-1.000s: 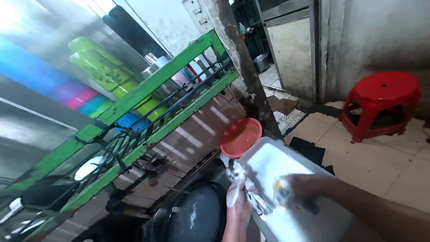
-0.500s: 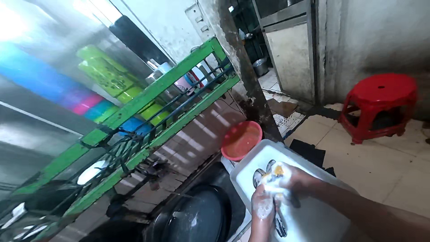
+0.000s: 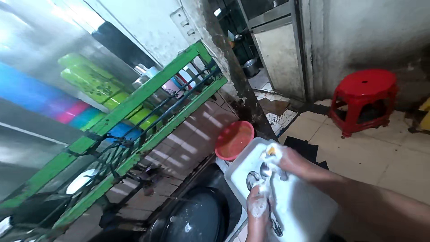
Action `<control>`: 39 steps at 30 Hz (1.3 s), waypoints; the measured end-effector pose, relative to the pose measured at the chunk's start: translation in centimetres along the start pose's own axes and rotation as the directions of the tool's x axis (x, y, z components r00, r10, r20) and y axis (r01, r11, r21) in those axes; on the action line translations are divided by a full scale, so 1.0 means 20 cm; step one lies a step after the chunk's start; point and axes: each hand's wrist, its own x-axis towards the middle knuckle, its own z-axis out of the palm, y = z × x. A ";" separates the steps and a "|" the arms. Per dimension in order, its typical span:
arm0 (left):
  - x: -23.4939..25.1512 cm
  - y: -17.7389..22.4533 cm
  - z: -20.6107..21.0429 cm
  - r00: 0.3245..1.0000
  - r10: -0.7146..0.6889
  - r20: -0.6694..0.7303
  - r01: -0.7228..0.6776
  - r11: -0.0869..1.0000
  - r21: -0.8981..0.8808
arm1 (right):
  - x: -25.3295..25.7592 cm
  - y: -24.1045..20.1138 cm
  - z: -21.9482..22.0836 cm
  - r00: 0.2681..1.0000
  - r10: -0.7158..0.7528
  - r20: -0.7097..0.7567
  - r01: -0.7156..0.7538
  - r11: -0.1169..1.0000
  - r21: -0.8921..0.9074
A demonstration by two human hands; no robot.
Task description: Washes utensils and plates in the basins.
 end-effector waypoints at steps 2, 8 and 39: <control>-0.02 0.01 0.01 0.998 -0.053 0.018 0.055 0.994 -0.096 | 0.06 0.01 -0.05 0.988 0.016 -0.155 0.004 0.992 0.126; -0.06 0.05 0.00 0.975 -0.069 0.210 0.129 0.948 -0.292 | -0.08 -0.07 -0.01 0.992 -0.051 0.120 0.033 0.989 0.147; 0.24 0.23 -0.82 0.871 0.318 -0.374 -0.209 0.930 0.303 | -0.32 0.05 -0.06 0.803 0.014 0.596 0.264 0.888 -0.376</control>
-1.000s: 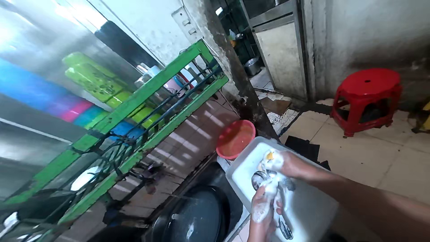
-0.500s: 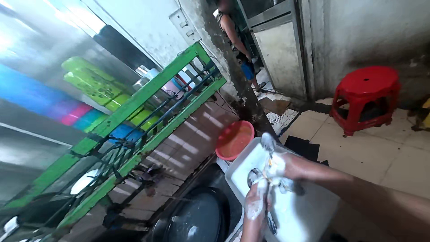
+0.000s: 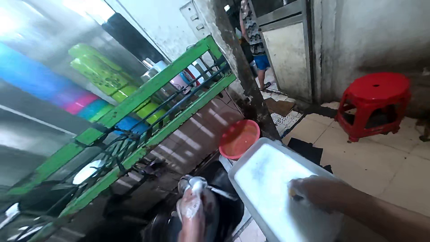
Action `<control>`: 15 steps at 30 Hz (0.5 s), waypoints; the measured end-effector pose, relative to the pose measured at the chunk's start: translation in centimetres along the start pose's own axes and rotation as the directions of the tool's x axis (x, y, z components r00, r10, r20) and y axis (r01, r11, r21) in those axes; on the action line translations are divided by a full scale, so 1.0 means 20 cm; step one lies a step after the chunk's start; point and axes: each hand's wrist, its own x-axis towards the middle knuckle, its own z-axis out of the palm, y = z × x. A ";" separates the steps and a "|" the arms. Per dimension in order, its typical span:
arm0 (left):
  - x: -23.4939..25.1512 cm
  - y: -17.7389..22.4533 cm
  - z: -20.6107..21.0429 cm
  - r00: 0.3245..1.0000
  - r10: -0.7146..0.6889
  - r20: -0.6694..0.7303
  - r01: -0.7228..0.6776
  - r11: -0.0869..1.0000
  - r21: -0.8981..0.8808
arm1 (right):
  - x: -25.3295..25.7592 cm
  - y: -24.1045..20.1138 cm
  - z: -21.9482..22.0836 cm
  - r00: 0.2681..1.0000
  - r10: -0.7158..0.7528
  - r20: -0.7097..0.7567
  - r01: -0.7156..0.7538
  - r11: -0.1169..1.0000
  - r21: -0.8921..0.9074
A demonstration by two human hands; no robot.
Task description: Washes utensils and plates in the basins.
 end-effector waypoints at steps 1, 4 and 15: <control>0.08 -0.09 -0.06 0.998 -0.006 -0.059 0.017 0.981 0.194 | 0.00 0.01 0.02 1.000 0.008 -0.030 -0.009 0.999 -0.031; 0.28 -0.43 -0.12 0.995 -0.094 0.009 0.073 0.824 0.562 | -0.02 0.00 0.06 0.995 0.080 0.056 -0.079 0.997 -0.023; 0.02 0.02 0.07 0.915 -0.168 0.367 0.054 0.952 0.302 | 0.07 0.21 0.19 0.997 0.080 -0.015 -0.081 0.994 -0.070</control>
